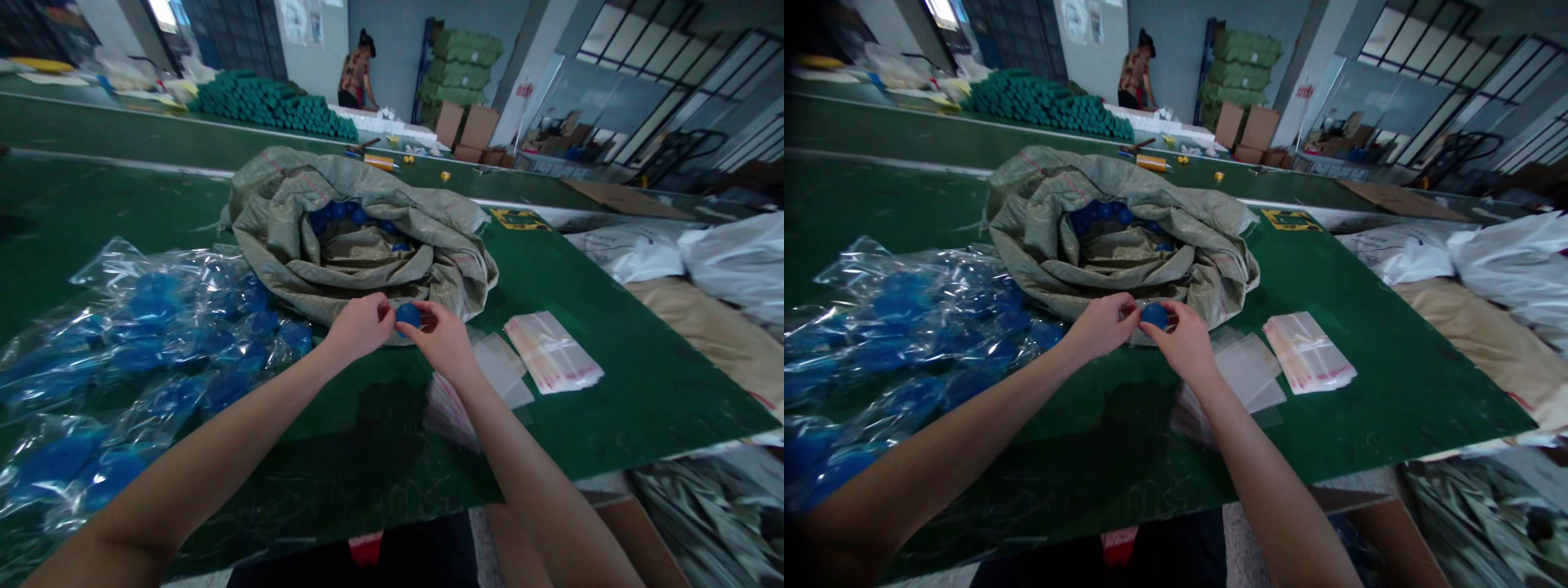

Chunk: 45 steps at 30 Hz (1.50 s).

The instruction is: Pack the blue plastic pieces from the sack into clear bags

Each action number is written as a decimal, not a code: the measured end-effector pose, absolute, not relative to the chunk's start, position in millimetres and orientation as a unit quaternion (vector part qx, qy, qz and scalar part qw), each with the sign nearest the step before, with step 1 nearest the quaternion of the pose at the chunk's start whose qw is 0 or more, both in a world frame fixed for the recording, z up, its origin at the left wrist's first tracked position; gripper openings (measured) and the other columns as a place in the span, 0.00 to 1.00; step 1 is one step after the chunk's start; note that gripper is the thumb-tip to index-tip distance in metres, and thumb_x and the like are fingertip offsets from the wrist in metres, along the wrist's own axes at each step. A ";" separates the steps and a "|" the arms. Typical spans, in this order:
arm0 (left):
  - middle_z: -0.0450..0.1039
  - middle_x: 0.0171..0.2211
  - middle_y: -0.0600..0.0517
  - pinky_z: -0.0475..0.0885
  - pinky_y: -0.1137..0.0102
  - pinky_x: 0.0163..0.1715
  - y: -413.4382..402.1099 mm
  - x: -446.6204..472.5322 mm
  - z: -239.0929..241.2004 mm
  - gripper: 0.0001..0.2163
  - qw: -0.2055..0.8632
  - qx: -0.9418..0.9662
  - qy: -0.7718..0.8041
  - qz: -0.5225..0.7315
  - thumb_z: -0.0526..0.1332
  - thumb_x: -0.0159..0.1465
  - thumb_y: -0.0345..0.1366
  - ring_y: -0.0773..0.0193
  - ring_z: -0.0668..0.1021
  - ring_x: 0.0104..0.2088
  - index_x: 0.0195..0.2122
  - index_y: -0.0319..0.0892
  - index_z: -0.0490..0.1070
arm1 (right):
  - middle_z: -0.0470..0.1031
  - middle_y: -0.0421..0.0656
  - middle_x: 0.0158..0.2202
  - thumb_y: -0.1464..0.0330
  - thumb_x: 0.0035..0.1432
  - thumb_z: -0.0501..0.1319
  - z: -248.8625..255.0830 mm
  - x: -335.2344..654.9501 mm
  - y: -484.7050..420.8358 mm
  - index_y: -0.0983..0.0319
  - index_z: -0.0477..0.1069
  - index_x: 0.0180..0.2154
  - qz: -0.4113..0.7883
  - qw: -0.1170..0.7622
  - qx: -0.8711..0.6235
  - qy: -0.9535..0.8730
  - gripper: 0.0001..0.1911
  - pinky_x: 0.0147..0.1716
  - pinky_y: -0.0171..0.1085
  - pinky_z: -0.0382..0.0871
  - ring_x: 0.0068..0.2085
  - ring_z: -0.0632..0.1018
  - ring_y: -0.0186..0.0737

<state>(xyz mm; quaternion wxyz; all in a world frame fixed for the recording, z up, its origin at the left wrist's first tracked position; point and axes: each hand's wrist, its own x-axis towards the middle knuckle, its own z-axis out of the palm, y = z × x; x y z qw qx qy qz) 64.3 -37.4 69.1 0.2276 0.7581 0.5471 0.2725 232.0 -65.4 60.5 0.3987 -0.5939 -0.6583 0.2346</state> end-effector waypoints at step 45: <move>0.74 0.23 0.51 0.60 0.70 0.27 -28.4 60.0 68.0 0.14 0.307 0.702 0.560 0.316 0.53 0.63 0.40 0.64 0.71 0.24 0.23 0.41 0.70 | 0.81 0.48 0.36 0.71 0.60 0.58 55.0 230.5 -34.9 0.65 0.75 0.35 0.518 0.387 -0.613 -0.455 0.07 0.32 0.34 0.74 0.32 0.80 0.36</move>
